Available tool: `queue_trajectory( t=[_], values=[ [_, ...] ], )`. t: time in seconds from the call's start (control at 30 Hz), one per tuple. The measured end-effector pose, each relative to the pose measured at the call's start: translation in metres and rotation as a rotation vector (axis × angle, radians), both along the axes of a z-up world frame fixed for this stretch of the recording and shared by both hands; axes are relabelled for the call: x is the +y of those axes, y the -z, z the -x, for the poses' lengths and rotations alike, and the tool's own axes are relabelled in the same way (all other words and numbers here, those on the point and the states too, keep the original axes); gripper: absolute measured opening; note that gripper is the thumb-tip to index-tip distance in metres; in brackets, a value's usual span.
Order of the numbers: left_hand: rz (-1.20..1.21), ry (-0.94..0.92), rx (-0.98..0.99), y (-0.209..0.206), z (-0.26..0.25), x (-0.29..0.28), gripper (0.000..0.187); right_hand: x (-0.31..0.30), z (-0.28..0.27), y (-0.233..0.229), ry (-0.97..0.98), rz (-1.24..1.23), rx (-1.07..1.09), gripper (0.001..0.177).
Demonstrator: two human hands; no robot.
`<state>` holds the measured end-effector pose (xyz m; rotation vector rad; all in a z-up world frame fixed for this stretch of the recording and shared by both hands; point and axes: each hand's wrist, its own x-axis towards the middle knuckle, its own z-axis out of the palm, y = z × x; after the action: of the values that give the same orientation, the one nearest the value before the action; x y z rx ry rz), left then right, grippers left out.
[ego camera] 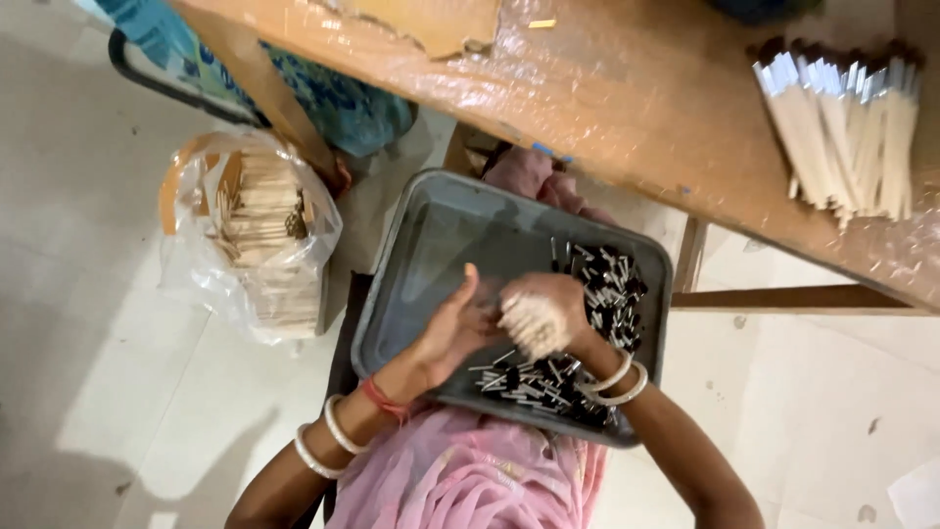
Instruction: The recorder is assembling brushes by attaching black tips to wooden sticks in a factory setting.
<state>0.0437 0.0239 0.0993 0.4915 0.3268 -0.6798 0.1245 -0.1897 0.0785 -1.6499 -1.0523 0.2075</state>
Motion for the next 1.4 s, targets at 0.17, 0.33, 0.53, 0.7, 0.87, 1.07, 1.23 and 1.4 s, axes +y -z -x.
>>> queue_trajectory(
  t=[0.17,0.33,0.53,0.7,0.87,1.07,1.23,1.4],
  values=[
    [-0.680,-0.083,-0.571,-0.007,-0.035,0.014,0.091,-0.002,-0.011,0.026,0.165,-0.147,0.450,0.027],
    [-1.196,0.027,-1.034,-0.015,-0.075,-0.006,0.110,0.002,-0.008,0.069,0.271,-0.103,0.463,0.043],
    [-0.684,-0.018,-1.096,0.078,-0.095,-0.060,0.066,-0.045,-0.008,0.163,0.399,-0.077,0.427,0.061],
    [-0.418,-0.074,-0.970,0.002,-0.085,-0.048,0.061,-0.024,-0.005,0.021,0.246,-0.086,0.361,0.097],
    [-0.741,-0.354,-1.383,-0.195,-0.077,-0.010,0.100,-0.034,-0.035,-0.186,0.423,0.485,-0.101,0.064],
    [-2.134,-0.603,-1.572,-0.253,-0.129,-0.050,0.099,-0.020,-0.069,-0.320,0.764,1.098,-0.755,0.019],
    [-1.947,-0.058,-1.069,-0.269,-0.144,-0.073,0.104,-0.023,-0.101,-0.345,0.812,1.188,-1.084,0.010],
    [-1.421,-0.036,-1.460,-0.242,-0.243,-0.085,0.061,-0.016,-0.123,-0.347,0.627,1.377,-1.166,0.007]
  ],
)
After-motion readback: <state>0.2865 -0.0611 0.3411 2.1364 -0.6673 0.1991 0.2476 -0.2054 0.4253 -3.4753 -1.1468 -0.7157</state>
